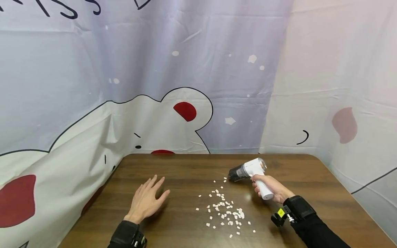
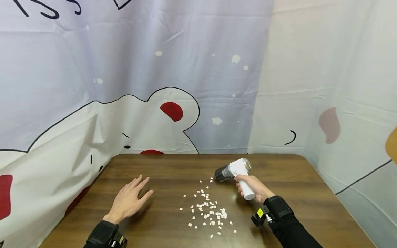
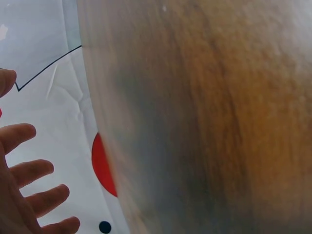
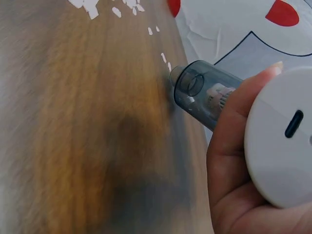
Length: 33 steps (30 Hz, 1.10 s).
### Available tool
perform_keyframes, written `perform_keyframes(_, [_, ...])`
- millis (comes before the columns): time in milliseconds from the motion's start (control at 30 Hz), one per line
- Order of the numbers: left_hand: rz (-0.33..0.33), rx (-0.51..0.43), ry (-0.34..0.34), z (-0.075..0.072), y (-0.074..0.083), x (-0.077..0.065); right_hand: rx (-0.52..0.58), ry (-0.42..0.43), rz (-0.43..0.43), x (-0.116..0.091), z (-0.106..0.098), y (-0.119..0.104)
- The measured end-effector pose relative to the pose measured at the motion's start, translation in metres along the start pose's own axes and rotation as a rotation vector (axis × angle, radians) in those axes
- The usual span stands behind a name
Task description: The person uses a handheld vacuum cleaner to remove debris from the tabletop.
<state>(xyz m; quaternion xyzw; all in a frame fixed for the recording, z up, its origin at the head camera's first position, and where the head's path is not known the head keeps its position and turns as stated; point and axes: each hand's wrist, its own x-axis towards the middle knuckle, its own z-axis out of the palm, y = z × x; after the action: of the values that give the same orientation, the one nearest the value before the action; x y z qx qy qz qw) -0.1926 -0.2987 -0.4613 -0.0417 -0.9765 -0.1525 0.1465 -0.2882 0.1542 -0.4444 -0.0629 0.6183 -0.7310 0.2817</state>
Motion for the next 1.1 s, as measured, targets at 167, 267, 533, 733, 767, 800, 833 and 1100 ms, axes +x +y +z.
perform_keyframes(167, [-0.005, 0.009, 0.012, 0.0, -0.002, -0.002, -0.012, -0.011, 0.005, 0.008, 0.007, -0.001])
perform_keyframes(267, [-0.008, 0.003, 0.011, -0.001, -0.003, -0.003, -0.012, -0.028, 0.015, 0.011, 0.011, 0.0])
perform_keyframes(533, [-0.016, 0.003, 0.023, -0.004, -0.007, -0.007, -0.042, -0.03, 0.013, 0.018, 0.022, 0.003])
perform_keyframes(733, [-0.024, 0.003, 0.018, -0.003, -0.01, -0.012, -0.065, -0.035, 0.019, 0.023, 0.031, 0.005])
perform_keyframes(767, [-0.026, 0.003, 0.017, -0.002, -0.01, -0.013, -0.07, -0.036, 0.019, 0.024, 0.032, 0.006])
perform_keyframes(800, [-0.025, 0.004, 0.015, -0.002, -0.011, -0.013, -0.072, -0.039, 0.021, 0.025, 0.034, 0.006])
perform_keyframes(833, [-0.029, 0.003, 0.014, -0.002, -0.011, -0.014, -0.077, -0.042, 0.02, 0.026, 0.035, 0.005])
perform_keyframes(1100, [-0.035, 0.009, 0.033, -0.005, -0.016, -0.016, -0.107, -0.047, 0.023, 0.032, 0.047, 0.003])
